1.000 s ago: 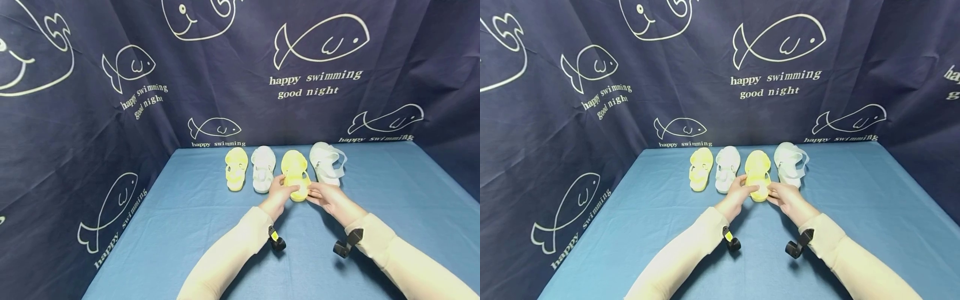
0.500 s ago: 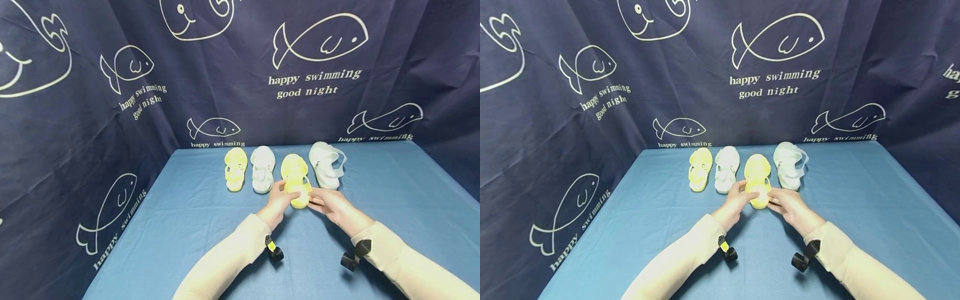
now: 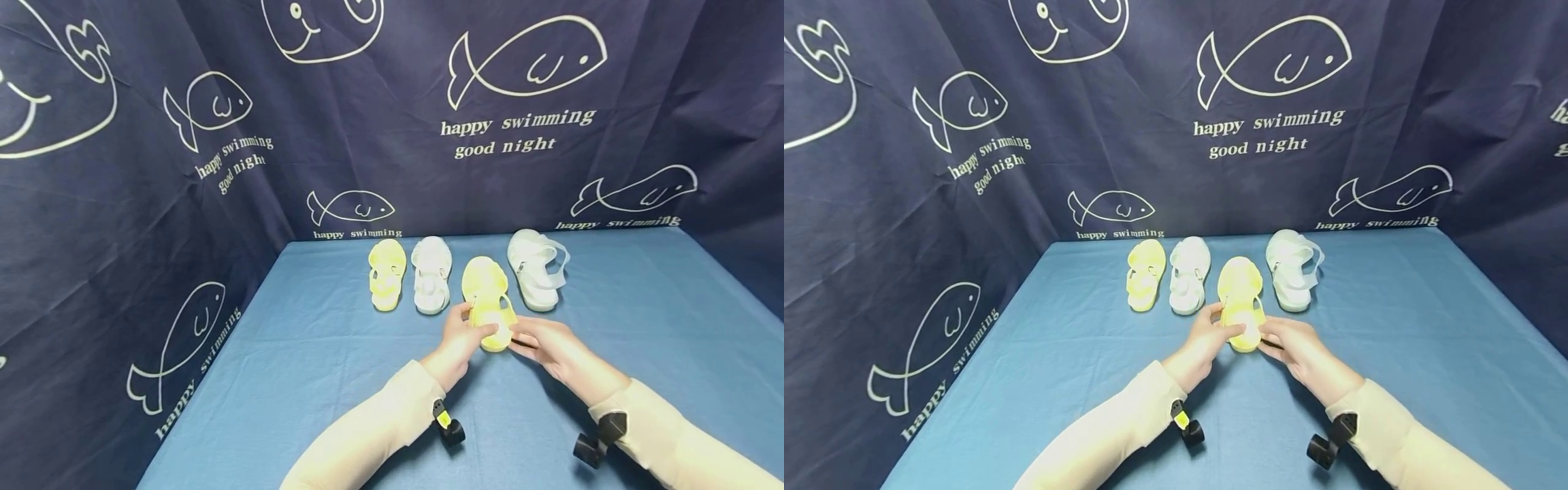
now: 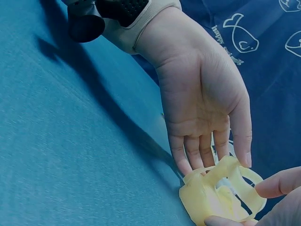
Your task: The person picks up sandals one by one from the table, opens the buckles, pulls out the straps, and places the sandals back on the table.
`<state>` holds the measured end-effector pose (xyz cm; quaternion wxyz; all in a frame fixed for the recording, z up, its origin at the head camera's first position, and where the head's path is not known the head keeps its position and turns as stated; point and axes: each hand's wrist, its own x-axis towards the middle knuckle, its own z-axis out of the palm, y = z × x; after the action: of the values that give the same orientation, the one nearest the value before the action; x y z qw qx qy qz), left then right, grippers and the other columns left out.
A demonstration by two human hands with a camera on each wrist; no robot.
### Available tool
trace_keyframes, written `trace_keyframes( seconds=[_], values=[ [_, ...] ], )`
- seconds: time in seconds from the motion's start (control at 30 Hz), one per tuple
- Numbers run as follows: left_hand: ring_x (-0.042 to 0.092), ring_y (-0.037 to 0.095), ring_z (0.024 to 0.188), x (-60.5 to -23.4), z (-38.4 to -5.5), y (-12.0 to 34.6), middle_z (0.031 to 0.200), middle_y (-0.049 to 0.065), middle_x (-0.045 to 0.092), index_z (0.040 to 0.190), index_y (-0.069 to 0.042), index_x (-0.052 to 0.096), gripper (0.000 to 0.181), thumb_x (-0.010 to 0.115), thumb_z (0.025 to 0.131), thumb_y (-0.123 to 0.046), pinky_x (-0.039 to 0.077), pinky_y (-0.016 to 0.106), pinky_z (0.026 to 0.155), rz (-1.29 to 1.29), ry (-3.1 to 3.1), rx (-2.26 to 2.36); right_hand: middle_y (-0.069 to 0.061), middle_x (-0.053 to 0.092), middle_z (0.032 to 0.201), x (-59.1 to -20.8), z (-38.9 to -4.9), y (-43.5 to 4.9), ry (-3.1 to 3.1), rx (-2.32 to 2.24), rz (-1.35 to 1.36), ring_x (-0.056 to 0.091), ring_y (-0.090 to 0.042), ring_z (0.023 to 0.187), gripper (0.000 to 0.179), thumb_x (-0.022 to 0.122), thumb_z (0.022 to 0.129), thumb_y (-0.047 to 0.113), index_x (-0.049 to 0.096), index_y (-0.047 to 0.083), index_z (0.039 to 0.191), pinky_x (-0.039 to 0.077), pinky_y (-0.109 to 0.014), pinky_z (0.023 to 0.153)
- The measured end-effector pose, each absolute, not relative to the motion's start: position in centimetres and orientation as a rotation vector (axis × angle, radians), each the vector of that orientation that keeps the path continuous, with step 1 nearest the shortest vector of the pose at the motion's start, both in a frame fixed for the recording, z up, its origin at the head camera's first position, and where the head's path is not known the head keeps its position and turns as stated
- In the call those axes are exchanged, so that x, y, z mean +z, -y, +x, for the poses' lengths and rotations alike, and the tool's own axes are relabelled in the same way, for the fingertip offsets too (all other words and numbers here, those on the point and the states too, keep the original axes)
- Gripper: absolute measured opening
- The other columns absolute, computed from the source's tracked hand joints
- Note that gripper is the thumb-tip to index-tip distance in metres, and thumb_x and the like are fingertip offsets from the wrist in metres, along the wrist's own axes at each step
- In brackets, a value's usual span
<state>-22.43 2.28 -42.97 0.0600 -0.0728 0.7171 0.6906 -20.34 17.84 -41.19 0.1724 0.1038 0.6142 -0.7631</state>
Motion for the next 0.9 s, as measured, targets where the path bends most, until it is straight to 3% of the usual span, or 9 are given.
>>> trace_keyframes(
  seconds=[0.1,0.23,0.37,0.6,0.77,0.83,0.9],
  values=[
    [0.058,0.025,0.110,-43.0,-22.0,-2.2,0.127,0.011,0.054,0.133,-0.004,0.048,0.063,0.077,0.077,-0.002,0.051,0.039,0.094,-0.208,-2.159,2.101,-0.019,0.044,0.137,-41.3,-19.9,-17.9,-1.748,-2.159,0.276,0.063,-0.008,0.095,0.065,0.057,0.093,0.002,0.022,-0.014,0.146,0.052,-0.034,0.097],
    [0.058,0.024,0.110,-43.0,-21.4,-2.1,0.126,0.010,0.055,0.133,-0.004,0.048,0.063,0.077,0.076,0.000,0.051,0.038,0.094,-0.208,-2.172,2.094,-0.006,0.060,0.116,-41.5,-19.4,-17.9,-1.721,-2.182,0.239,0.064,-0.008,0.094,0.066,0.059,0.092,0.001,0.022,-0.016,0.145,0.054,-0.032,0.093],
    [0.058,0.023,0.109,-43.0,-20.9,-1.9,0.125,0.010,0.056,0.132,-0.005,0.049,0.062,0.077,0.076,-0.001,0.051,0.037,0.093,-0.211,-2.191,2.077,0.003,0.064,0.103,-41.6,-19.0,-17.9,-1.701,-2.197,0.210,0.065,-0.007,0.093,0.066,0.059,0.092,0.000,0.022,-0.017,0.144,0.055,-0.031,0.091],
    [0.058,0.022,0.107,-42.9,-20.0,-1.8,0.121,0.010,0.056,0.130,-0.006,0.049,0.060,0.076,0.077,0.000,0.052,0.037,0.090,-0.176,-2.179,2.071,-0.005,0.057,0.121,-41.8,-18.3,-18.1,-1.747,-2.151,0.231,0.065,-0.006,0.094,0.065,0.059,0.093,0.003,0.024,-0.014,0.145,0.053,-0.033,0.094],
    [0.057,0.023,0.108,-42.9,-19.5,-1.8,0.121,0.010,0.056,0.131,-0.007,0.049,0.061,0.077,0.078,-0.002,0.051,0.040,0.092,-0.172,-2.192,2.053,-0.022,0.039,0.142,-42.0,-18.0,-18.3,-1.747,-2.143,0.238,0.063,-0.006,0.095,0.069,0.060,0.093,0.003,0.020,-0.015,0.146,0.053,-0.034,0.096],
    [0.057,0.022,0.108,-42.9,-19.3,-1.8,0.120,0.010,0.056,0.131,-0.006,0.049,0.060,0.077,0.078,-0.003,0.051,0.039,0.091,-0.168,-2.199,2.050,-0.024,0.035,0.144,-42.0,-17.9,-18.4,-1.743,-2.139,0.240,0.063,-0.006,0.095,0.071,0.060,0.093,0.004,0.018,-0.015,0.146,0.052,-0.035,0.096],
    [0.057,0.022,0.105,-42.9,-19.3,-1.7,0.119,0.010,0.057,0.130,-0.006,0.049,0.060,0.077,0.077,-0.003,0.051,0.038,0.089,-0.158,-2.207,2.048,-0.022,0.041,0.140,-42.0,-17.8,-18.5,-1.763,-2.119,0.232,0.063,-0.007,0.095,0.071,0.061,0.093,0.005,0.018,-0.016,0.146,0.053,-0.035,0.096]
  ],
)
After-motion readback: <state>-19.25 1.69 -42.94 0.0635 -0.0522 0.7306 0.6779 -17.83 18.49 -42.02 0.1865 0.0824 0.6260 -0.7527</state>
